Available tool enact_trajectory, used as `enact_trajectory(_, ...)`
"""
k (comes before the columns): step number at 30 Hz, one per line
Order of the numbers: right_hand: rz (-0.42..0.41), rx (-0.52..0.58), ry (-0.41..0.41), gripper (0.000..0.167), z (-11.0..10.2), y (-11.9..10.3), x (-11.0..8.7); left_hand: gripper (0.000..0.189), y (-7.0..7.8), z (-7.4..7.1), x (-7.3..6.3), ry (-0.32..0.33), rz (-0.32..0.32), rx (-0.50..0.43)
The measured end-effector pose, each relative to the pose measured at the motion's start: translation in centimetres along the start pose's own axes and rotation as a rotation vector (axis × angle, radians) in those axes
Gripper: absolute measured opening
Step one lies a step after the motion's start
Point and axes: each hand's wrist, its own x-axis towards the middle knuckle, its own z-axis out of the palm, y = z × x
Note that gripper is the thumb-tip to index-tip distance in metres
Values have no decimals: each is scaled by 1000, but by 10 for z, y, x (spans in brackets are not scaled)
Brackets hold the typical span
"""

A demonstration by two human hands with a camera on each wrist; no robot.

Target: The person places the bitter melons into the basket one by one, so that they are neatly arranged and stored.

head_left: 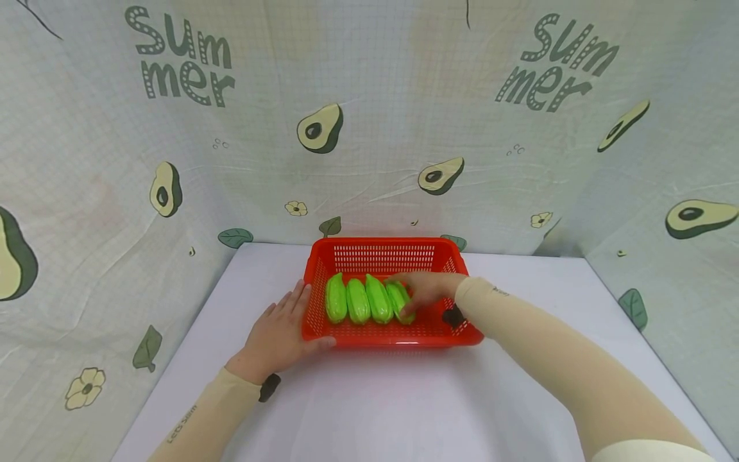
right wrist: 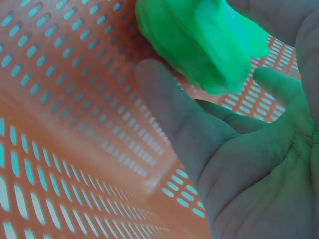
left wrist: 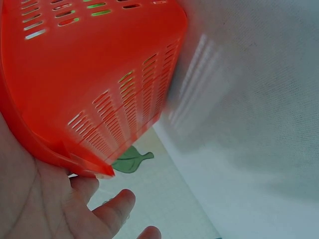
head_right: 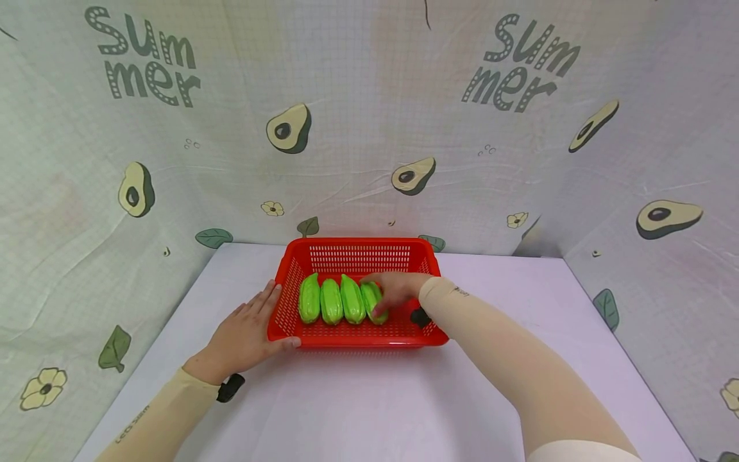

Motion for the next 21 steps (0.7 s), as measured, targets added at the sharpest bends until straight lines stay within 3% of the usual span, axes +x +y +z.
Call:
enact_trajectory(9,-58,47,102,82,-33,-3,-35,120,1,-1,0,1,-7,-2)
enact_trajectory(15,-87,128,202,82,-57,7,-84,120,2,-1,0,1,-11,-5)
enact_trajectory(21,-72,147,282,78,-58,39,-138,120,3,-2,-1,-1,-12,-15)
